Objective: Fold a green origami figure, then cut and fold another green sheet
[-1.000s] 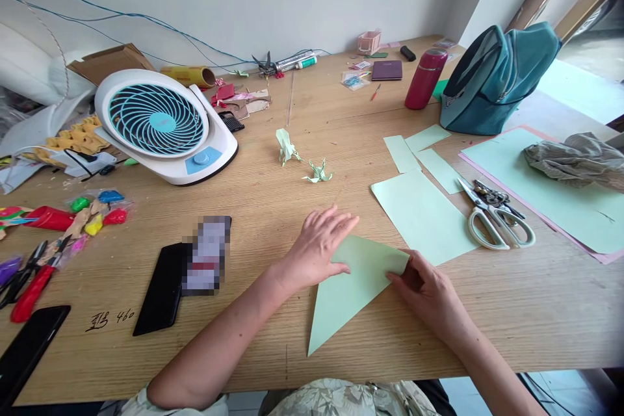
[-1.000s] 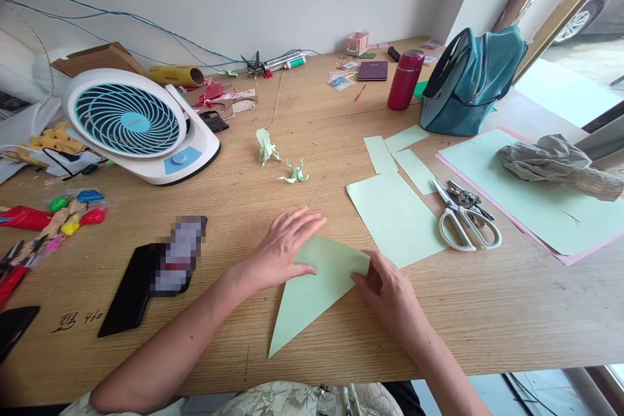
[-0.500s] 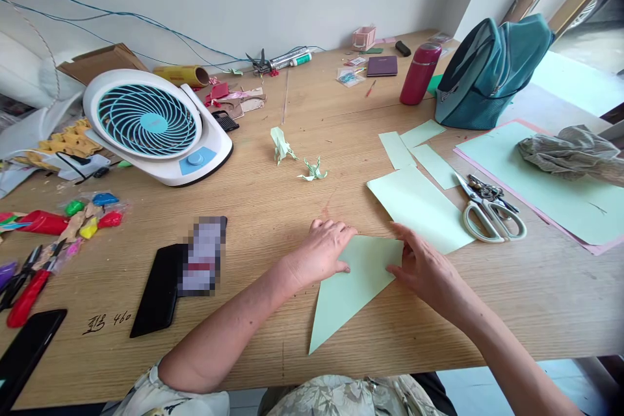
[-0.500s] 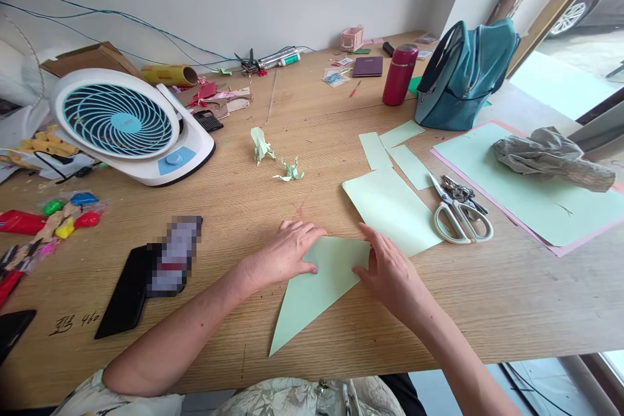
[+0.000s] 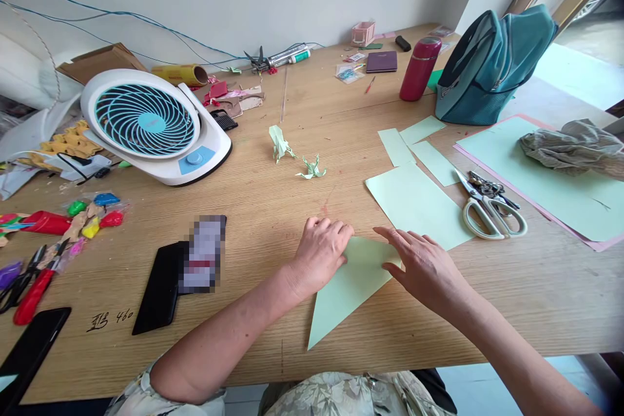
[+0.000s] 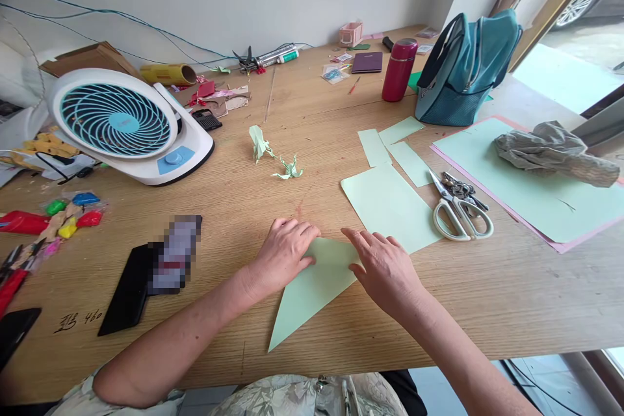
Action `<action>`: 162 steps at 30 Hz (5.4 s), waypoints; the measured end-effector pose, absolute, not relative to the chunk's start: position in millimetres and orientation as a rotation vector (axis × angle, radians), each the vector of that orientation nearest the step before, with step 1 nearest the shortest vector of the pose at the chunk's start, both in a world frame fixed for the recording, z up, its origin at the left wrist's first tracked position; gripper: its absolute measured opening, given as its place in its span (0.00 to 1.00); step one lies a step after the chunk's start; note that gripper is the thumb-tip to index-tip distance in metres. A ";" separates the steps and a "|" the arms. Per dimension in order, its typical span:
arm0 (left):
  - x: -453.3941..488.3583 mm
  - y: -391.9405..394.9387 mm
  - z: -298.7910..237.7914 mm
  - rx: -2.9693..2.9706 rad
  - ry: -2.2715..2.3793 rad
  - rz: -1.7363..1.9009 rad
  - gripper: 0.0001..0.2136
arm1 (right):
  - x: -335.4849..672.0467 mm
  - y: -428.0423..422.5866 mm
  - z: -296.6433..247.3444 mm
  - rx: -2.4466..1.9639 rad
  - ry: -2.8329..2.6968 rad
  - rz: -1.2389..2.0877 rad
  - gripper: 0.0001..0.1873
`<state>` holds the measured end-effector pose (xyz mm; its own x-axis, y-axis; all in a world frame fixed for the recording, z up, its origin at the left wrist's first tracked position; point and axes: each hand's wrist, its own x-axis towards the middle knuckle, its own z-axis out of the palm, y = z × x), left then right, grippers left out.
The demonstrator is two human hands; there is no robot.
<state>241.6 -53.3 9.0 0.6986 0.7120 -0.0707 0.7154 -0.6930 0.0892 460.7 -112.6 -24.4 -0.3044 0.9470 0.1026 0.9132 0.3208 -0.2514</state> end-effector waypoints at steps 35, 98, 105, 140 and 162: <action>222.2 -112.6 -18.8 3.138 0.997 0.522 0.09 | 471.4 -175.5 -45.5 -1.217 -2.450 -0.067 0.19; 201.1 -97.2 -0.9 2.450 1.049 0.242 0.12 | 431.4 -189.5 -25.3 -1.628 -1.614 0.921 0.11; 204.9 -89.0 21.9 2.163 0.942 0.272 0.05 | 441.2 -176.7 -29.6 -1.446 -1.422 1.000 0.12; 213.9 -77.6 62.5 2.283 1.076 1.151 0.15 | 412.0 -142.0 21.2 -1.335 -1.708 0.790 0.14; 209.2 -78.1 69.8 1.563 1.004 0.847 0.07 | 425.7 -154.5 24.9 -1.224 -1.969 0.216 0.16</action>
<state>209.2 -78.1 69.8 0.3981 0.9170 0.0239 0.1775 -0.1026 0.9788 425.7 -154.5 24.9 -0.2207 0.8174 0.5320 0.6825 0.5192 -0.5145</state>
